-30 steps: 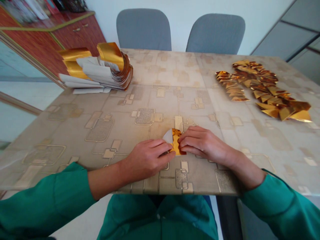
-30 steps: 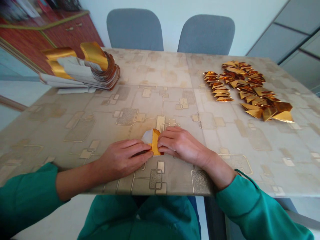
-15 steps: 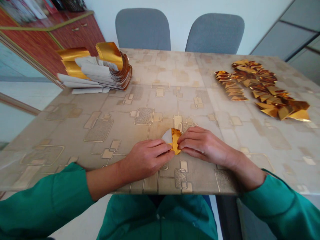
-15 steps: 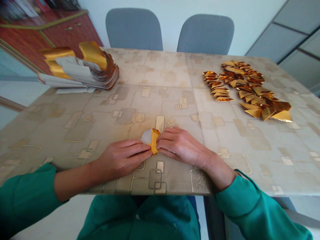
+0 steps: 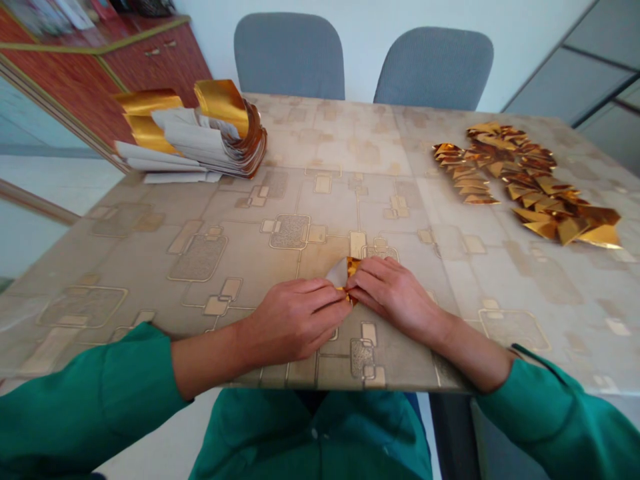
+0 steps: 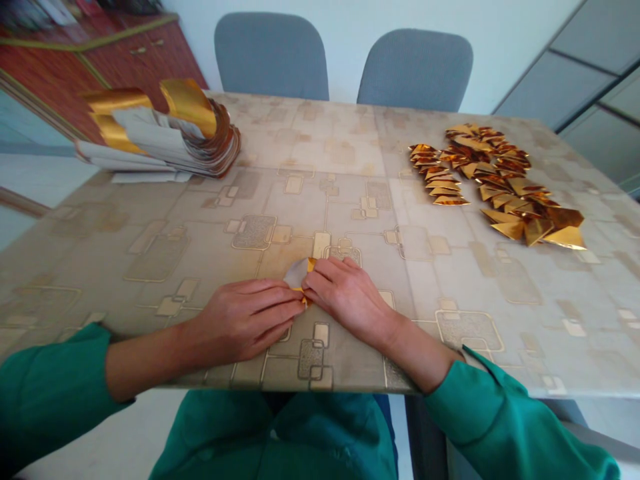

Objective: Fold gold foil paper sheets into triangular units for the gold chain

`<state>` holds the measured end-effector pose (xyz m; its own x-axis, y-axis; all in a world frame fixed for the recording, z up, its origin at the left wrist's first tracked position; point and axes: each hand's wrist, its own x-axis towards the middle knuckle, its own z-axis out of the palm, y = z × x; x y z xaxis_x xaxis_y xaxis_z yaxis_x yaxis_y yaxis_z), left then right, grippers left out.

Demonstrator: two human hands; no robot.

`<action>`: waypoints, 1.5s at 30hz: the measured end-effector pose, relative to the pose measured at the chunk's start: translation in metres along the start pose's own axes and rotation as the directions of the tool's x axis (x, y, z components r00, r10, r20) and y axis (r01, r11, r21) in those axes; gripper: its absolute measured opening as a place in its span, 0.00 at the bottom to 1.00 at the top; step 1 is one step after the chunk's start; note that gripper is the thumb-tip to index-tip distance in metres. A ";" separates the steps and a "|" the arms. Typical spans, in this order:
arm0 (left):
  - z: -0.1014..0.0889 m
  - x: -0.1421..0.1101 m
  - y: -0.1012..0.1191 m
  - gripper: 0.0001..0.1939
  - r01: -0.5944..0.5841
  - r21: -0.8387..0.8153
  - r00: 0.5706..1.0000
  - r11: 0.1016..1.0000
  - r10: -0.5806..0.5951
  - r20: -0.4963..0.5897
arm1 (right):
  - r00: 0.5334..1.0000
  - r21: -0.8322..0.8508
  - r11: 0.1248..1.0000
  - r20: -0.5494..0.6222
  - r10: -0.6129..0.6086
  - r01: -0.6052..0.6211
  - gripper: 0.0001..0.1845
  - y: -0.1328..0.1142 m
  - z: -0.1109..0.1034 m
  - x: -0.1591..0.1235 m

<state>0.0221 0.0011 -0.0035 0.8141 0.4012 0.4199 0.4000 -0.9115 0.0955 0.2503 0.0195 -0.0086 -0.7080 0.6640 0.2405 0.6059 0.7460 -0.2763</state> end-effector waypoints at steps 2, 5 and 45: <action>-0.001 0.000 0.000 0.13 0.014 -0.011 1.000 1.000 -0.014 0.004 | 1.000 0.002 1.000 -0.010 0.005 -0.005 0.15 -0.001 -0.001 0.000; 0.000 0.000 0.000 0.13 0.010 -0.015 0.999 1.000 -0.010 0.031 | 0.999 0.007 1.000 -0.035 0.016 -0.016 0.14 -0.003 0.000 0.000; 0.003 -0.003 0.004 0.15 0.005 0.029 0.994 1.000 -0.008 0.111 | 0.908 0.188 0.908 -0.124 0.400 -0.375 0.16 0.014 0.001 -0.011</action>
<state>0.0226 -0.0038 -0.0067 0.8524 0.4162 0.3166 0.4161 -0.9065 0.0712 0.2658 0.0227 -0.0156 -0.3552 0.9077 0.2233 0.7470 0.4193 -0.5159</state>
